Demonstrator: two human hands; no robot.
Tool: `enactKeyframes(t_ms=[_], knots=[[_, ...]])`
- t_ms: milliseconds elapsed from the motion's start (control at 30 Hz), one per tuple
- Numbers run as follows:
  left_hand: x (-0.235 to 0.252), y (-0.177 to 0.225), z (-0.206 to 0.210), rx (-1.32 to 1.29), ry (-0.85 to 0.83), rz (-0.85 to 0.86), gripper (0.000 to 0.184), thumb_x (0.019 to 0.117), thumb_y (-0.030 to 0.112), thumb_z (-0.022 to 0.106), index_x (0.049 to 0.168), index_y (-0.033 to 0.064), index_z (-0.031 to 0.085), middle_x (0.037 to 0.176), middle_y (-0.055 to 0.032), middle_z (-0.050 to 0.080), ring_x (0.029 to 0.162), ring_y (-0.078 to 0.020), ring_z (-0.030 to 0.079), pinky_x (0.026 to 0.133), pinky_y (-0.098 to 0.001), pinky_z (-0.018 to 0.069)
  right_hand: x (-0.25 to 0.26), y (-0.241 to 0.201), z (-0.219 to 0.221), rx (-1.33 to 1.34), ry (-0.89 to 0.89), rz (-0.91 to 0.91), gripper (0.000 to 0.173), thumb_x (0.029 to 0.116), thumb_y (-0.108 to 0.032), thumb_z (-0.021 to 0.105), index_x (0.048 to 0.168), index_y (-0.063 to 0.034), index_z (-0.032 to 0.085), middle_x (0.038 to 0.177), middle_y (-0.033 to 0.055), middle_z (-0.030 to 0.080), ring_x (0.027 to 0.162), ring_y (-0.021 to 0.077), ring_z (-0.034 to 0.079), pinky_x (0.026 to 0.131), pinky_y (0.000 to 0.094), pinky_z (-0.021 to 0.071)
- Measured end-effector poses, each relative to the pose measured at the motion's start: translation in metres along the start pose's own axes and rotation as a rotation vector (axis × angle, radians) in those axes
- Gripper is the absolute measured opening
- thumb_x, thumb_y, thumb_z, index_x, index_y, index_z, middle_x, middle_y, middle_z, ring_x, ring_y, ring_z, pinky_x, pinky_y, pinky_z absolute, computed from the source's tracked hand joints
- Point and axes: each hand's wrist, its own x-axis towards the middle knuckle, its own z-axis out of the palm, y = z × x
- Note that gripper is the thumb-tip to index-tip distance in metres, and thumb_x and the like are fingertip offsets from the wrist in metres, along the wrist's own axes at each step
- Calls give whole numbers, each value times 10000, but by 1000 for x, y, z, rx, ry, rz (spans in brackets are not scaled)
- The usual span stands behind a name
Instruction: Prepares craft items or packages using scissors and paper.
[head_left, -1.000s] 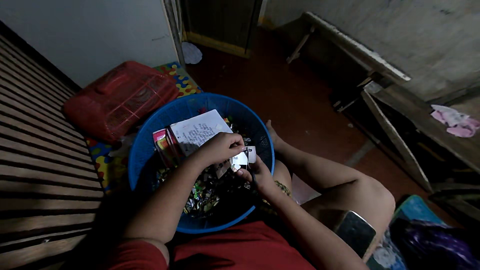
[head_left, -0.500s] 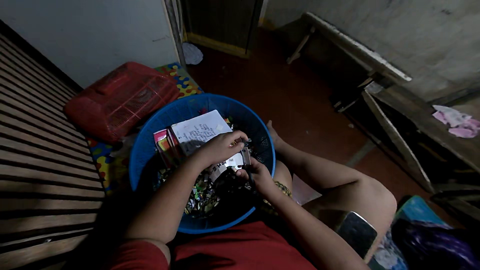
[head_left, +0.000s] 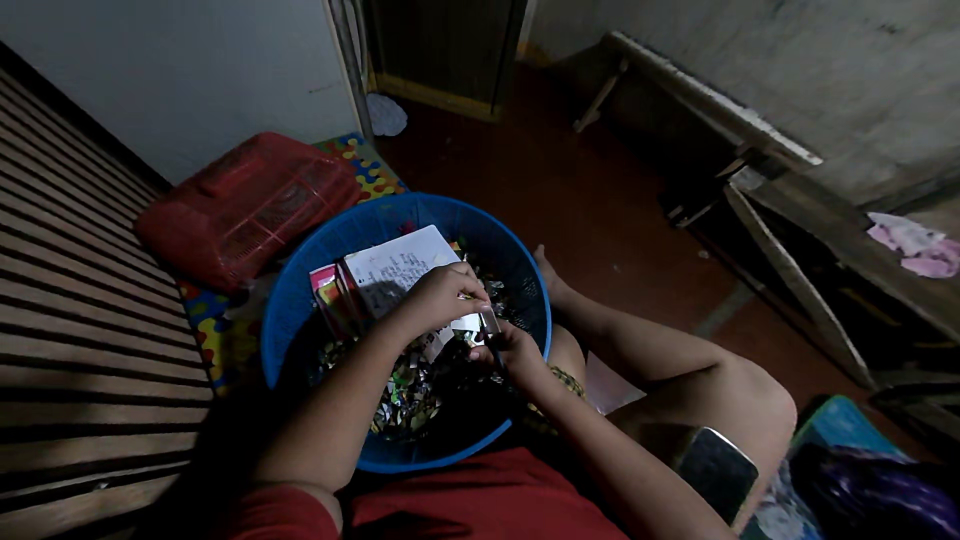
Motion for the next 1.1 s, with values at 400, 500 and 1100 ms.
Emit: enactKeyframes(t_ms=[400,500,1100], knots=[[-7,3,-5,-416,311,-189,94,955,131,727,1016,61,710,920,-72,700,748,-152,665,672,-317,577,-1,4,-1,122,16,-120,597,890,-456,724,1237,-17,515,959,-3,661,835,57,629,740,253,537],[-6,4,-2,-440,230,-222,103,950,128,732,1000,49,689,885,-79,697,714,-151,648,639,-315,554,-2,7,-1,123,13,-160,611,897,-487,716,1228,-12,519,951,-9,662,835,51,626,751,251,538],[-4,2,-11,-427,-34,-232,111,929,67,740,963,-1,658,901,-86,686,805,-140,657,774,-326,566,1,0,3,137,66,-97,553,893,-449,720,1186,-13,551,883,10,657,762,78,633,697,266,547]])
